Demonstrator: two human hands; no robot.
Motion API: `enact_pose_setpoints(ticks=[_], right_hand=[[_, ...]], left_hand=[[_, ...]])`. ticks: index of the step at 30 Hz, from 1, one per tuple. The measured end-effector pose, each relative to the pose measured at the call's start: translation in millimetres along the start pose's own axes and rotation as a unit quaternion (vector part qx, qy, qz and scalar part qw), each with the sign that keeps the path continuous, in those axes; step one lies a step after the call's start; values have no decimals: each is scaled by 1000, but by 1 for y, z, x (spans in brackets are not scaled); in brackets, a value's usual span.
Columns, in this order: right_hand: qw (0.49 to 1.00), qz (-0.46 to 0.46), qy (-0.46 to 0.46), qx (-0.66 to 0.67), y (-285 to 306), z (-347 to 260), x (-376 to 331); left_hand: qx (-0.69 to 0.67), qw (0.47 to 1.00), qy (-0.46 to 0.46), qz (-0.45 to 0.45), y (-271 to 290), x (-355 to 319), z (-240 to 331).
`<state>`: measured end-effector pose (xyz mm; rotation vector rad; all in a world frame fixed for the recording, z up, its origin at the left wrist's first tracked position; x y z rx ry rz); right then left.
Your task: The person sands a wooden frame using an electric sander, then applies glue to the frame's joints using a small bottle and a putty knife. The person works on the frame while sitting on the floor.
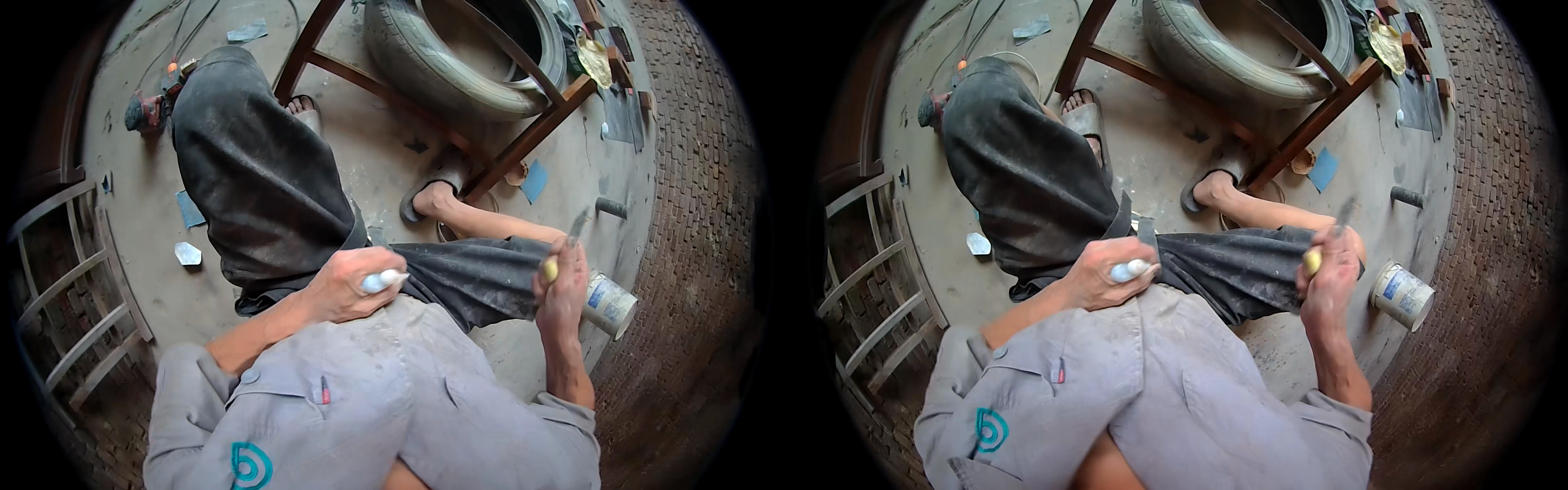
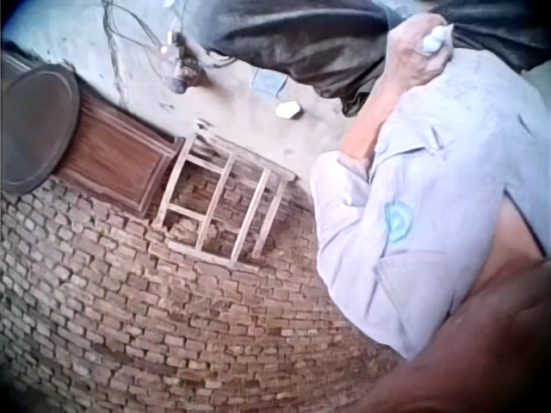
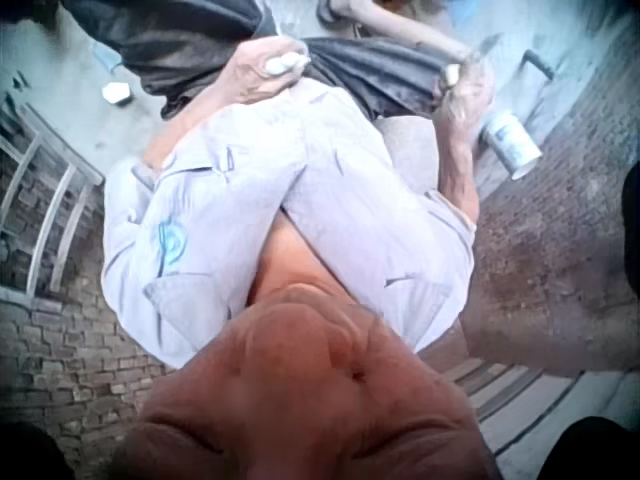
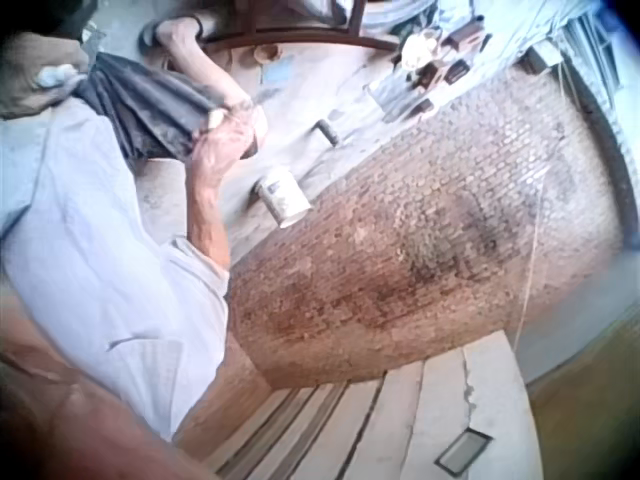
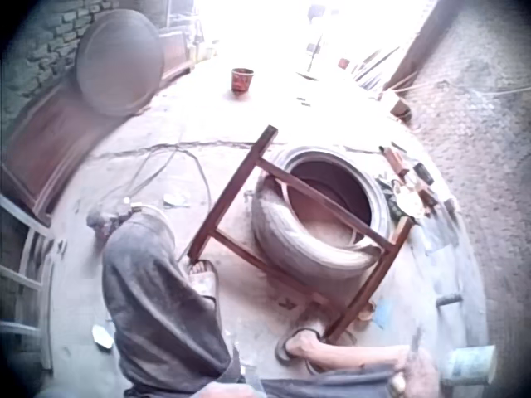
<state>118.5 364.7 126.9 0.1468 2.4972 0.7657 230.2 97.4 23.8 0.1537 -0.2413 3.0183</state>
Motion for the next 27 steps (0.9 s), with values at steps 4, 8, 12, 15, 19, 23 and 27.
enact_pose_setpoints(ticks=[4, 8, 12, 15, 19, 23, 27], right_hand=[[920, -363, 72, -132, -42, -38, -38], [852, -515, -5, -91, -78, -12, -66], [847, -520, -49, -94, -92, 2, -71], [882, -466, -15, -73, -93, 9, -71], [962, -269, -52, -2, -62, -1, -39], [945, -236, 181, -135, -51, -16, -32], [904, -271, 296, -150, -75, -32, -41]], left_hand=[[31, 999, 35, 2, -1, 9, -1], [63, 996, 64, -13, 0, 10, -3], [91, 993, 67, -37, -1, 13, 3], [90, 993, 31, -70, 3, 10, 0], [62, 995, 44, -59, 4, 2, -1], [55, 993, 102, -27, -2, 14, 0], [-70, 981, 145, -111, -20, 44, 6]])
Point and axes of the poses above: each hand's wrist, its own x-axis towards the middle knuckle, its own y-axis out of the back of the hand, z = x × y, the point moved 3 cm from there along x, towards the middle knuckle, and after that the axes turned 12 degrees about -x, right-handed, at the moved point
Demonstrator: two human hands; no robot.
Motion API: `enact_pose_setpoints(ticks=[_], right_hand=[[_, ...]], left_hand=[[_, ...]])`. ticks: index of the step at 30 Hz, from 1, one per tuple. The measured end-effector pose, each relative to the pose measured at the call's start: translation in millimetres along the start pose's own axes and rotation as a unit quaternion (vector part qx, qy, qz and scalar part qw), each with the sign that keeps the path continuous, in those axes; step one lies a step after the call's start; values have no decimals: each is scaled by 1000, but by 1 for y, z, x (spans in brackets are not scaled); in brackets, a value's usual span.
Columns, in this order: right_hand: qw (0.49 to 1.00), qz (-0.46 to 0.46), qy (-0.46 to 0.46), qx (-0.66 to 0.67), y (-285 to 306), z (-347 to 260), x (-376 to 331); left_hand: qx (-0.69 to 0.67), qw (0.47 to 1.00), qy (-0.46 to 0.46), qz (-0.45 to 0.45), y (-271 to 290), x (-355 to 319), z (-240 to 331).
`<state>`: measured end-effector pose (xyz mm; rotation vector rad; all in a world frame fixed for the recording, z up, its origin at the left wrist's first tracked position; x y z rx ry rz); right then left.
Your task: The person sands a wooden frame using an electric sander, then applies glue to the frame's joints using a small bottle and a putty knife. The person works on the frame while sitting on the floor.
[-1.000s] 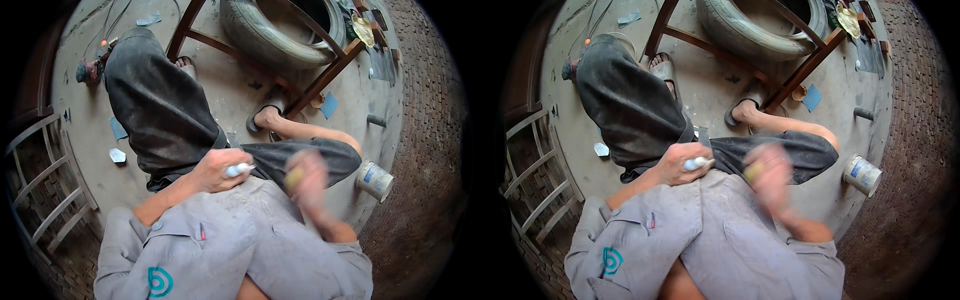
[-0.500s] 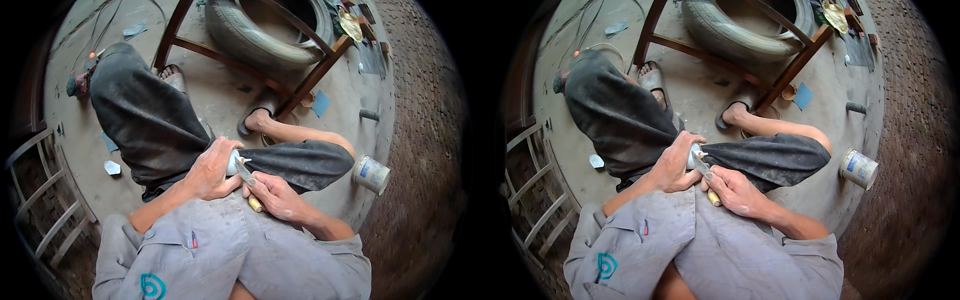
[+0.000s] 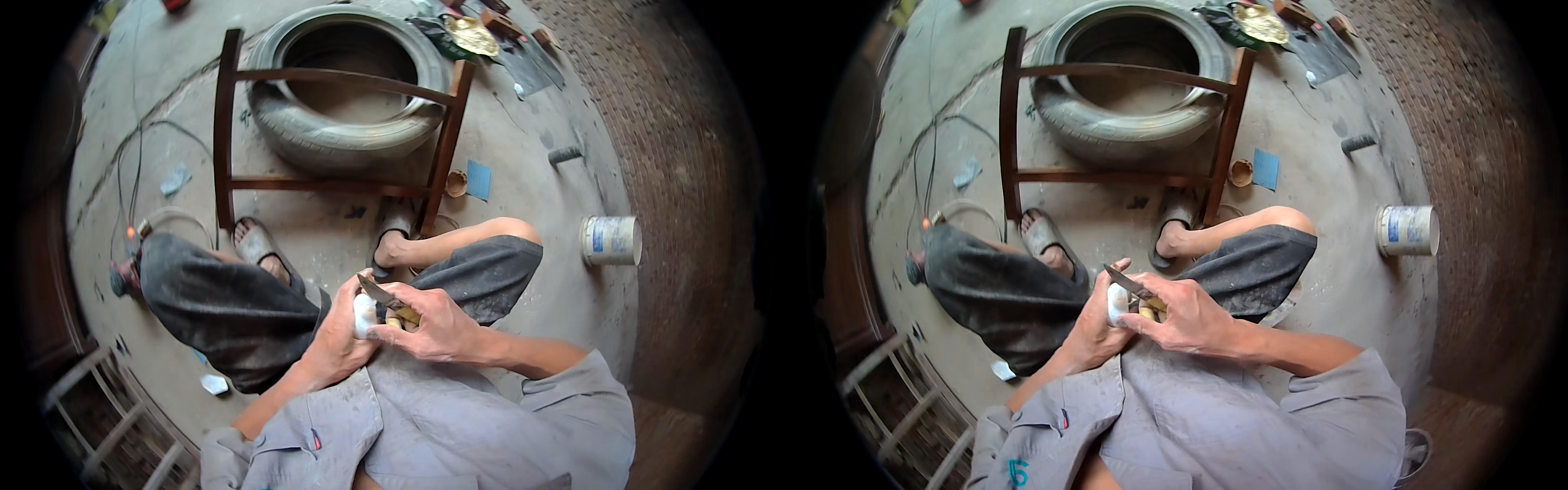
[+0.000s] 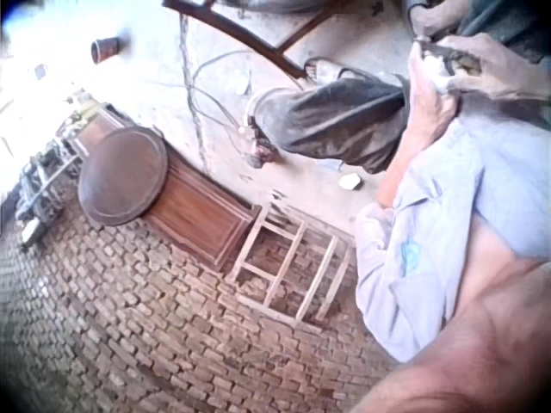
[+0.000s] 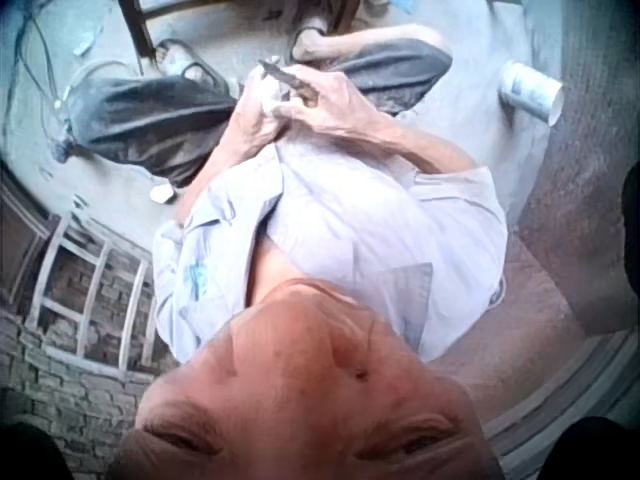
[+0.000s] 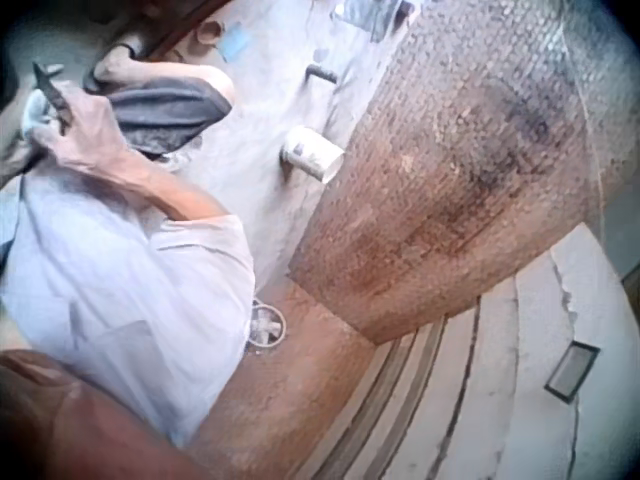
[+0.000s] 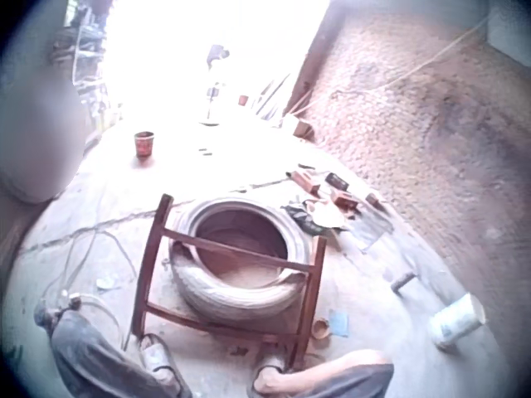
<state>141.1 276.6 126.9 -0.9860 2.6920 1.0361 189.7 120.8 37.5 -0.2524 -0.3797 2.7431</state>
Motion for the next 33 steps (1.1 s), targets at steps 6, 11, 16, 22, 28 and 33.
enact_pose_setpoints(ticks=[6, 11, 16, 22, 28, 33], right_hand=[[992, 91, 70, -46, 36, 3, 3], [965, 255, 29, -47, 122, 19, 3], [871, 454, -174, -72, 191, 173, -16], [772, 439, -460, 16, 112, 427, 1], [670, 419, -607, 82, 66, 526, -4], [635, 408, -651, 83, 42, 572, -17]], left_hand=[[45, 996, -47, -65, -14, 47, 35], [127, 984, -104, -68, -30, 104, 86], [248, 963, -95, 51, 70, 97, 72], [329, 933, 49, 139, 163, 57, 37], [308, 924, 158, 160, 168, 45, 1], [334, 906, 227, 126, 159, 42, -28]])
Point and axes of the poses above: each hand's wrist, its own x-axis towards the middle knuckle, its own y-axis out of the back of the hand, z = x × y, the point moved 3 cm from there along x, towards the middle knuckle, and after that the axes turned 12 degrees about -x, right-handed, at the moved point
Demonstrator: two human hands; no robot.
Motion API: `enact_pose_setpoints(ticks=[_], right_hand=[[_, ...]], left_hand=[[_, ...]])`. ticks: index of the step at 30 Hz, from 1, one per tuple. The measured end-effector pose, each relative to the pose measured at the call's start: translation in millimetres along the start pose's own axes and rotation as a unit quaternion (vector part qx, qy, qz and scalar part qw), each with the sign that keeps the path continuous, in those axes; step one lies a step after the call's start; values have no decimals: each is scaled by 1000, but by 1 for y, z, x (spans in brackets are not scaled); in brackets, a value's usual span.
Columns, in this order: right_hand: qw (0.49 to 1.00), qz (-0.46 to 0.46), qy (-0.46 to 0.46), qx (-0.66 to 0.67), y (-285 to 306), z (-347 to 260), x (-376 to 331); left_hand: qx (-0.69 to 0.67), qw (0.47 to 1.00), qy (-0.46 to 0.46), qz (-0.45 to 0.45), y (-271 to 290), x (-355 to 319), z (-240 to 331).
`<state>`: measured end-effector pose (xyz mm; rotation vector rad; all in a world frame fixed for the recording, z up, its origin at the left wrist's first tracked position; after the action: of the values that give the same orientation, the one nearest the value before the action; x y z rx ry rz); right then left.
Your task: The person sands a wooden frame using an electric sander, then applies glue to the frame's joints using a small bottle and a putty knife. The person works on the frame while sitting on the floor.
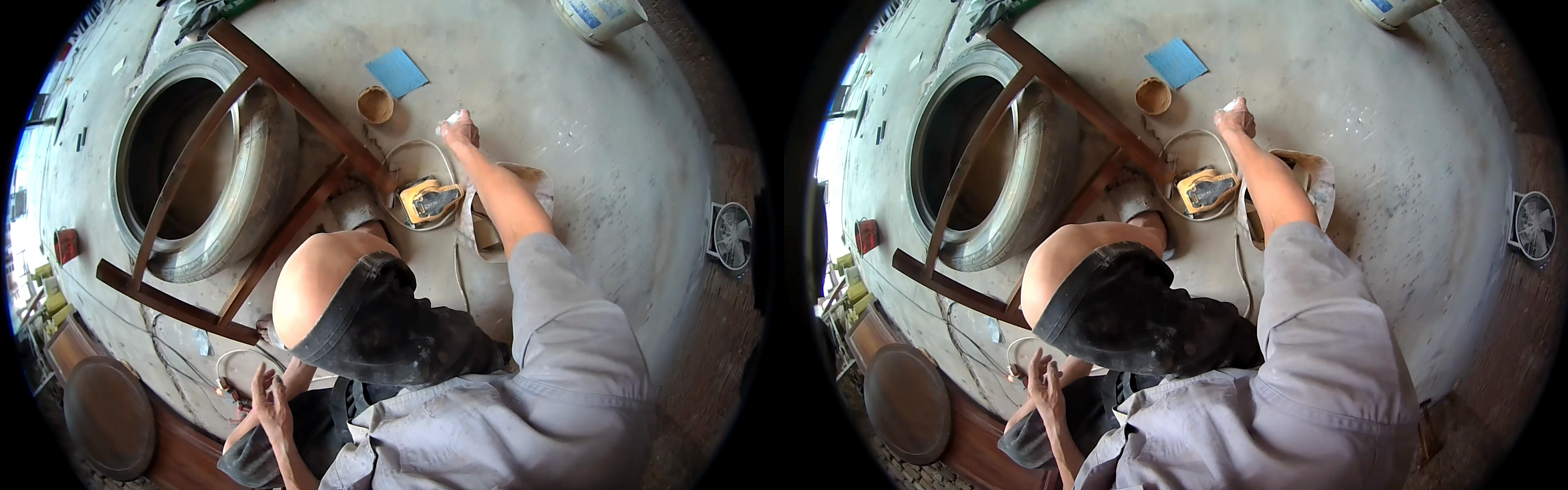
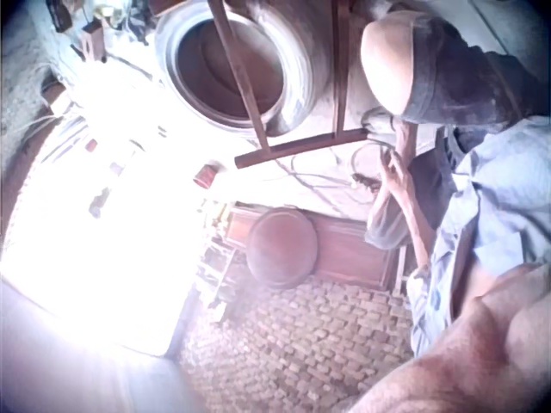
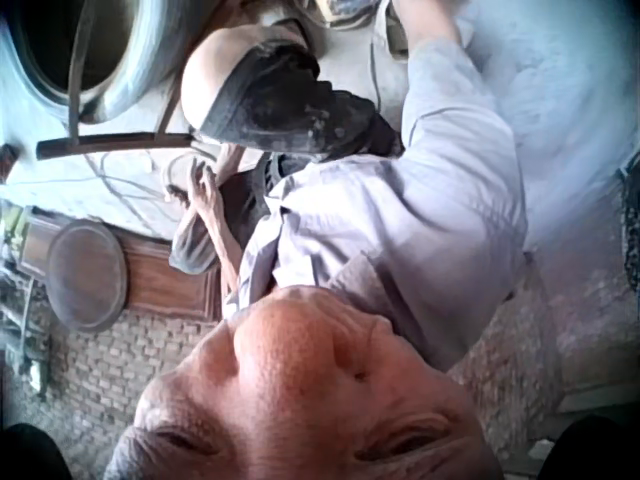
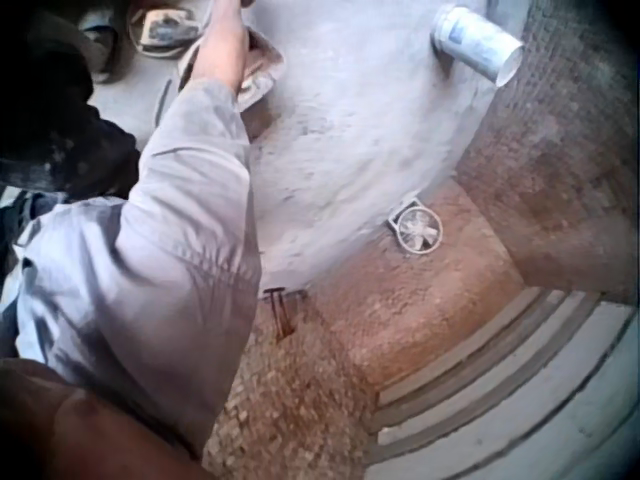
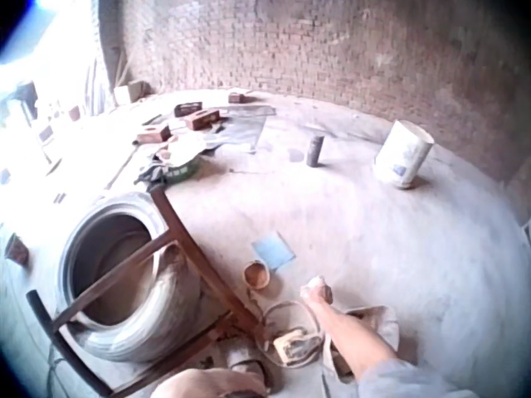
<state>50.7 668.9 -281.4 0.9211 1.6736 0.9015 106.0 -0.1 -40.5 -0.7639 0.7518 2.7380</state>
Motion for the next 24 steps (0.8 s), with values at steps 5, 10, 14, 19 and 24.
enact_pose_setpoints(ticks=[5, 10, 14, 19, 24], right_hand=[[999, 5, -38, 1, -16, 15, -6], [974, -42, -128, 183, -19, 37, -10], [841, -146, -175, 491, -3, 20, -54], [968, -183, 163, 59, -54, 7, -70], [951, -165, 179, -189, -70, -40, -91]], left_hand=[[1, 999, 11, -42, -18, 3, 10], [-11, 997, -16, -76, -31, 15, 17], [14, 996, -13, -89, -33, 12, 16], [18, 991, -25, -129, -53, 12, 25], [38, 989, -59, -128, -64, 9, 26]])
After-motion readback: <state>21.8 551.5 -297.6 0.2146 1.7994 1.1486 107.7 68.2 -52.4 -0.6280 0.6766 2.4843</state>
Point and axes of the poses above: each hand's wrist, its own x-axis towards the middle knuckle, its own y-axis out of the back of the hand, z = x × y, the point moved 3 cm from there along x, towards the middle knuckle, and after that the axes turned 12 degrees about -x, right-handed, at the moved point
